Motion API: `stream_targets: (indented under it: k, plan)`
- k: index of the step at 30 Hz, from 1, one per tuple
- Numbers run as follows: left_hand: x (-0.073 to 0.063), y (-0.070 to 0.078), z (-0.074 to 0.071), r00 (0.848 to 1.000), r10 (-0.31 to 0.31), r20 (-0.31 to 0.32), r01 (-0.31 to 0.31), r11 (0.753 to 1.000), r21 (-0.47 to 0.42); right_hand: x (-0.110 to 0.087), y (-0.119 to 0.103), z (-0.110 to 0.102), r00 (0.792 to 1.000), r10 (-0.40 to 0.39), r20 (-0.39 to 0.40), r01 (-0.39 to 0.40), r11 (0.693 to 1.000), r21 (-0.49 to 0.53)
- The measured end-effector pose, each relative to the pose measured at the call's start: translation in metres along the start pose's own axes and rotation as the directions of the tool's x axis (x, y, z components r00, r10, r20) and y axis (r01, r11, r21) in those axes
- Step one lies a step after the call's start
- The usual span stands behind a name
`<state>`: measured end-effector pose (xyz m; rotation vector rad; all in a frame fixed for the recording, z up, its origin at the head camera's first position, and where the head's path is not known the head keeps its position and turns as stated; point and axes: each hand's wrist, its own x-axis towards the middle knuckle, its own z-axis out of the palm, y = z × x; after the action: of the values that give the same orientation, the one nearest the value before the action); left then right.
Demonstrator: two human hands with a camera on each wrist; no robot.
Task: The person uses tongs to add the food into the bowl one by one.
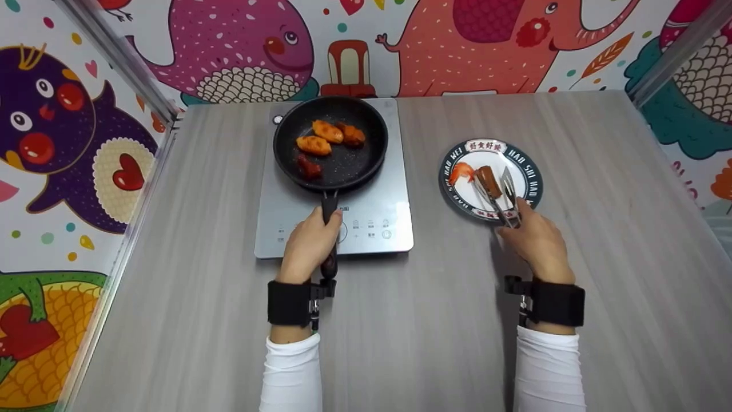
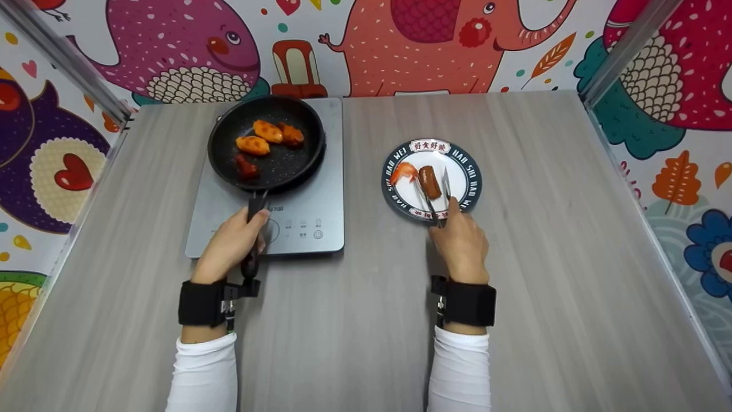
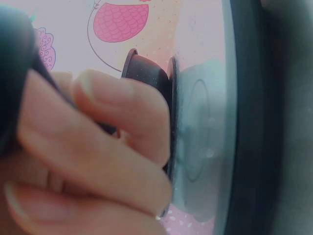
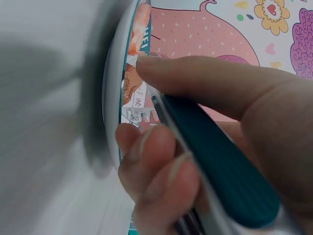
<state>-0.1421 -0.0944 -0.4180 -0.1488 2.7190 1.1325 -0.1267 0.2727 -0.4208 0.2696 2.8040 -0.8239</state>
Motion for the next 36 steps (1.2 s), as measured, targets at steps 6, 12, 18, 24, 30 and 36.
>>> stream_targets:
  k: [6, 12, 18, 24, 30, 36]
  plan:
    - [0.0, 0.001, 0.0, 1.0, 0.002, 0.003, -0.002, 1.0, 0.012, 0.0, 0.0, 0.001, 0.999, -0.024, -0.04, 0.022, 0.998, -0.05]
    - [0.0, 0.0, -0.001, 1.0, -0.003, 0.0, 0.003, 1.0, 0.002, 0.002, -0.003, 0.004, 0.994, -0.063, -0.088, 0.056, 0.995, -0.077]
    - [0.0, 0.0, 0.0, 1.0, 0.0, -0.001, 0.0, 1.0, -0.008, 0.002, 0.0, 0.005, 0.99, -0.071, -0.119, 0.065, 0.997, -0.048]
    - [0.0, 0.0, 0.001, 1.0, 0.007, -0.004, -0.007, 1.0, -0.003, 0.004, 0.005, 0.007, 0.989, -0.087, -0.123, 0.086, 0.996, -0.015]
    - [-0.001, 0.001, 0.001, 1.0, 0.009, 0.006, -0.009, 1.0, -0.005, 0.004, 0.008, 0.006, 0.99, -0.059, -0.125, 0.062, 0.998, 0.024]
    - [-0.002, 0.001, 0.001, 1.0, 0.001, 0.006, -0.001, 1.0, 0.006, 0.004, 0.002, 0.01, 0.974, -0.108, -0.199, 0.114, 0.993, 0.019]
